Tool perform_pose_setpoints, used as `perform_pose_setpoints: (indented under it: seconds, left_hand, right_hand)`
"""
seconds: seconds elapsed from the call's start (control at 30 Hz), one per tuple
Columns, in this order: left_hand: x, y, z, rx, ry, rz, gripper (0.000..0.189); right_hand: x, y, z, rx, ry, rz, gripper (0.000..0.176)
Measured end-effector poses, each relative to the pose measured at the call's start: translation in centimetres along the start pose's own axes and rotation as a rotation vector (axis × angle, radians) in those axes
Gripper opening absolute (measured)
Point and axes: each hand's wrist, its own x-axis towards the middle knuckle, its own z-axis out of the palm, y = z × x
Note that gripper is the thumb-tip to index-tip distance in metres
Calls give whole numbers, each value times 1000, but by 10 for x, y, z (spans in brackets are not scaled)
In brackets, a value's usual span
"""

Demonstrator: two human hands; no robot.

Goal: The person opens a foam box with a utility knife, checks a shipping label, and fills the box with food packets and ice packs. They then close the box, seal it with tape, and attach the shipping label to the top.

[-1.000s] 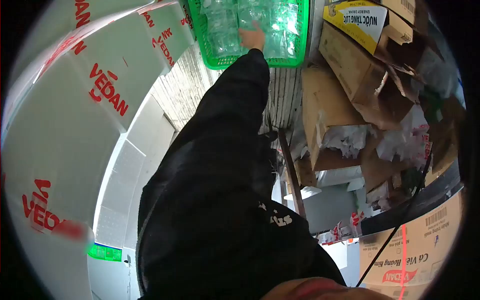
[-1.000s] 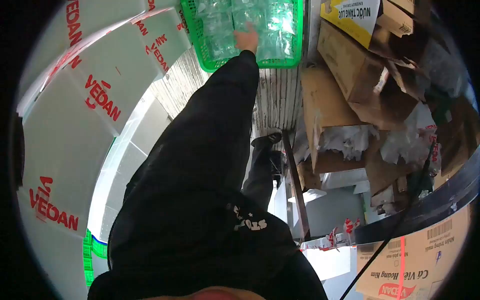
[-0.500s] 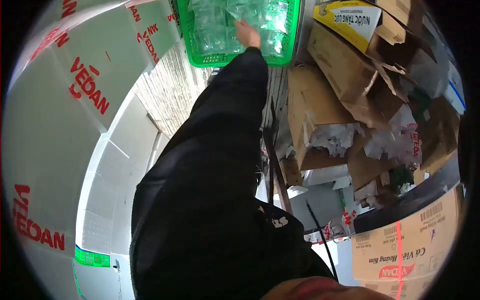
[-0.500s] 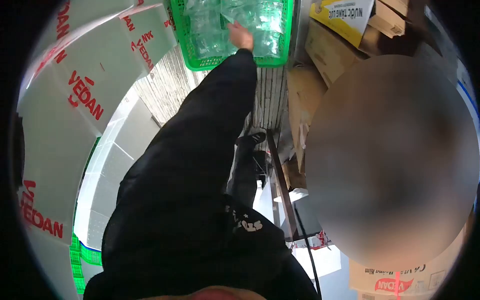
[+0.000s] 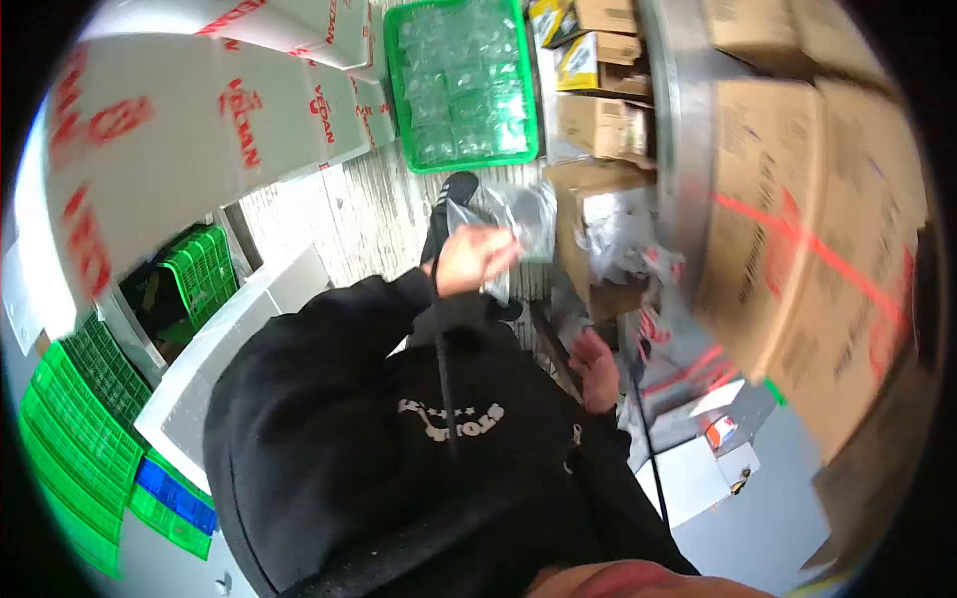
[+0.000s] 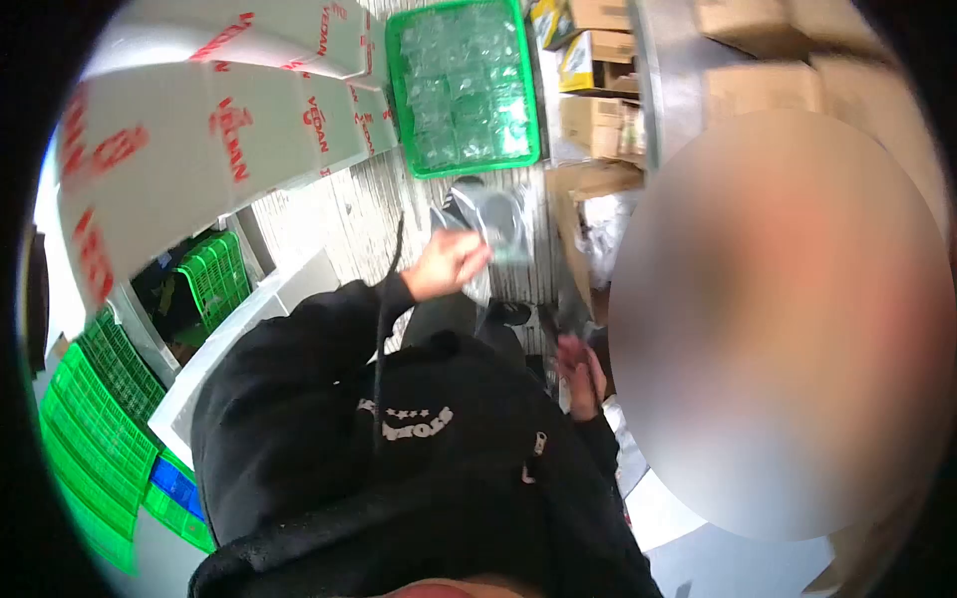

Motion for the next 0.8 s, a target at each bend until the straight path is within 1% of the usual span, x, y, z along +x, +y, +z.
perform_pose_setpoints:
  seconds: [0.03,0.07,0.1,0.17,0.2,0.23,0.27,0.3,0.33,0.37,0.4,0.43,0.47,0.5,0.53,0.57,0.6,0.63,0.67,0.73,0.77,0.8]
  left_hand:
    - [-9,49,1,-98,-48,76,23]
    - [-17,90,9,-164,-112,213,24]
    - [-24,129,20,-225,-194,353,25]
    - [-35,205,53,-345,-331,603,27]
    - [-44,235,78,-310,-399,686,26]
    - [-54,264,106,-291,-482,782,24]
    - [-64,294,134,-289,-491,856,19]
    - [-73,320,165,-343,-472,911,21]
    - [-80,346,194,-397,-452,893,26]
    - [-92,369,221,-447,-437,854,30]
    - [-107,384,242,-362,-387,817,42]
    - [-114,386,262,-314,-296,743,39]
    - [-117,403,277,-368,-280,731,35]
    - [-119,421,289,-411,-245,709,30]
    - [-117,436,296,-409,-244,707,26]
    - [-115,450,300,-396,-233,703,23]
    - [-112,458,305,-368,-234,740,23]
    - [-112,467,311,-350,-234,724,20]
    - [-112,477,312,-322,-243,727,17]
    - [-109,487,323,-280,-274,751,15]
    - [-107,491,329,-275,-284,744,14]
    - [-104,493,333,-271,-292,735,12]
  right_hand:
    - [-8,-18,2,125,-155,-71,77]
    - [-19,-28,-3,249,-310,-146,82]
    - [-27,-22,-21,438,-487,-166,98]
    - [-94,-60,-8,476,-458,-480,106]
    - [-127,-55,-35,466,-519,-522,103]
    - [-147,-6,-82,424,-308,-526,93]
    - [-182,10,-109,471,-278,-570,87]
    - [-214,25,-130,526,-231,-624,81]
    - [-257,27,-144,590,-120,-704,72]
    - [-286,54,-175,647,-36,-775,62]
    - [-339,44,-191,710,5,-865,55]
    - [-369,50,-207,718,242,-928,47]
    - [-407,53,-229,562,527,-944,42]
    - [-448,55,-250,408,773,-929,42]
    - [-475,50,-263,378,971,-965,39]
    - [-498,42,-276,322,1132,-896,32]
    - [-506,42,-294,312,1270,-790,27]
    - [-507,46,-318,202,1327,-698,30]
    - [-504,44,-337,188,1317,-704,35]
    - [-465,65,-403,-150,1344,-710,36]
    - [-447,61,-419,-112,1292,-594,38]
    - [-429,59,-437,-384,1301,-551,41]
